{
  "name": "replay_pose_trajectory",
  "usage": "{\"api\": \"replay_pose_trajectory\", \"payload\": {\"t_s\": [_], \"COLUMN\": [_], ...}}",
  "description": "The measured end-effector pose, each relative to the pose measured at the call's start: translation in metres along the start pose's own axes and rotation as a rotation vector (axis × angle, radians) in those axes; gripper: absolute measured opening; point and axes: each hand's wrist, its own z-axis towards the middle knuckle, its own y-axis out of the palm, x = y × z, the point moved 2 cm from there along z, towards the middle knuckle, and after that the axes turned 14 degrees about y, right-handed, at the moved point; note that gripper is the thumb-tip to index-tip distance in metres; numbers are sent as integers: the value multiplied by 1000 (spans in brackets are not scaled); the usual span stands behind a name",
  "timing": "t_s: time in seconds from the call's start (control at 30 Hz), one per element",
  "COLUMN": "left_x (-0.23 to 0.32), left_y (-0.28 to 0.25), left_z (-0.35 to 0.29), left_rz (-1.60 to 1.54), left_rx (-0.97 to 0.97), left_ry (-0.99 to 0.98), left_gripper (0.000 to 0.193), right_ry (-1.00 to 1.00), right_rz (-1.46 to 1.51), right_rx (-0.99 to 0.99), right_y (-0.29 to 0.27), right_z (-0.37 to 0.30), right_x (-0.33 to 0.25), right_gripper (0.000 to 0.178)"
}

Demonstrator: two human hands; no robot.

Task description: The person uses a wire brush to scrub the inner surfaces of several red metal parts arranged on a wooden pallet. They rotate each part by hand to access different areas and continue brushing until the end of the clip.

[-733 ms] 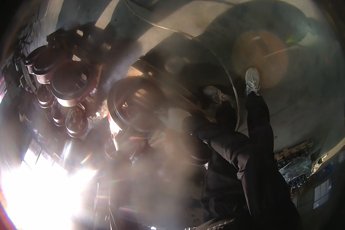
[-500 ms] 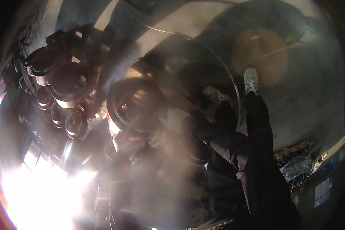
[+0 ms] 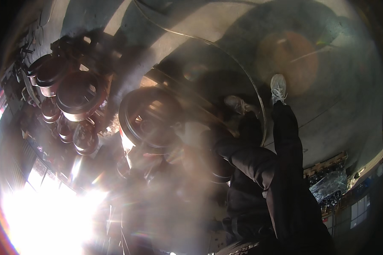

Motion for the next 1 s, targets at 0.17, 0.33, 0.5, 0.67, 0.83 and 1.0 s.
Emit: {"api": "replay_pose_trajectory", "payload": {"t_s": [0.17,0.33,0.5,0.67,0.83,1.0], "left_x": [-4,1,57,115,101,47], "left_y": [-1,-1,3,8,7,7], "left_z": [1,1,-14,-31,-23,-11], "left_rz": [62,18,43,-205,-167,-189], "left_rx": [-11,-20,-62,-19,-25,21], "left_ry": [-36,6,128,69,49,-22], "left_gripper": [43,42,40,43,47,48], "right_ry": [-66,-5,106,103,58,49], "right_rz": [-495,-351,-506,-493,-465,-441], "right_rx": [-223,-168,-219,-241,-235,-245], "right_y": [-3,2,11,8,-4,-1], "right_z": [15,20,27,28,19,30], "right_x": [2,-4,-2,-8,-29,-28], "right_gripper": [44,52,58,58,62,65]}}
